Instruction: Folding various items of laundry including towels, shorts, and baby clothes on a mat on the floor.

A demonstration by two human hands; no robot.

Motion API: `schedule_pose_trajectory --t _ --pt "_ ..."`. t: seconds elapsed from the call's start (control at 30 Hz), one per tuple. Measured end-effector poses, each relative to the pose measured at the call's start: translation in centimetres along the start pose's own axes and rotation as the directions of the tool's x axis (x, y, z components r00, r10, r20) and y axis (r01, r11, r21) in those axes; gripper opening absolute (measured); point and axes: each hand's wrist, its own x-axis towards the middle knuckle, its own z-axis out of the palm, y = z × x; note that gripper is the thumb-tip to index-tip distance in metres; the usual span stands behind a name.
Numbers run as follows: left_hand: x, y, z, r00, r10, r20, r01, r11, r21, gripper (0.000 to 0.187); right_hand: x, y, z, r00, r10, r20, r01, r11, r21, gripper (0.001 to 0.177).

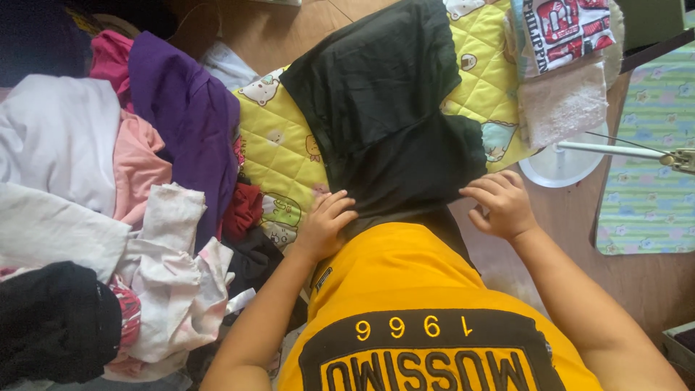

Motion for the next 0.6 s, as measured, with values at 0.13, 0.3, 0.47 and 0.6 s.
schedule_pose_trajectory --t 0.13,0.3,0.47,0.6 --pt "1.4 0.6 -0.6 0.999 0.025 0.032 -0.022 0.995 -0.102 0.050 2.1 -2.2 1.4 0.998 -0.032 -0.061 0.034 0.999 0.042 0.035" --pt "2.0 -0.2 0.9 0.980 0.012 0.197 -0.059 0.970 0.236 0.084 6.7 -6.1 4.3 0.987 -0.139 -0.086 0.149 0.981 0.123 0.054" --pt "1.8 -0.3 1.4 0.993 0.022 0.118 -0.048 0.974 0.220 0.073 7.7 -5.1 7.8 0.993 -0.104 0.060 0.100 0.992 0.075 0.061" --pt "2.5 0.9 -1.2 0.993 -0.056 0.107 0.064 0.995 -0.074 0.058 6.6 -2.1 7.3 0.996 0.003 0.093 0.005 0.997 -0.079 0.063"
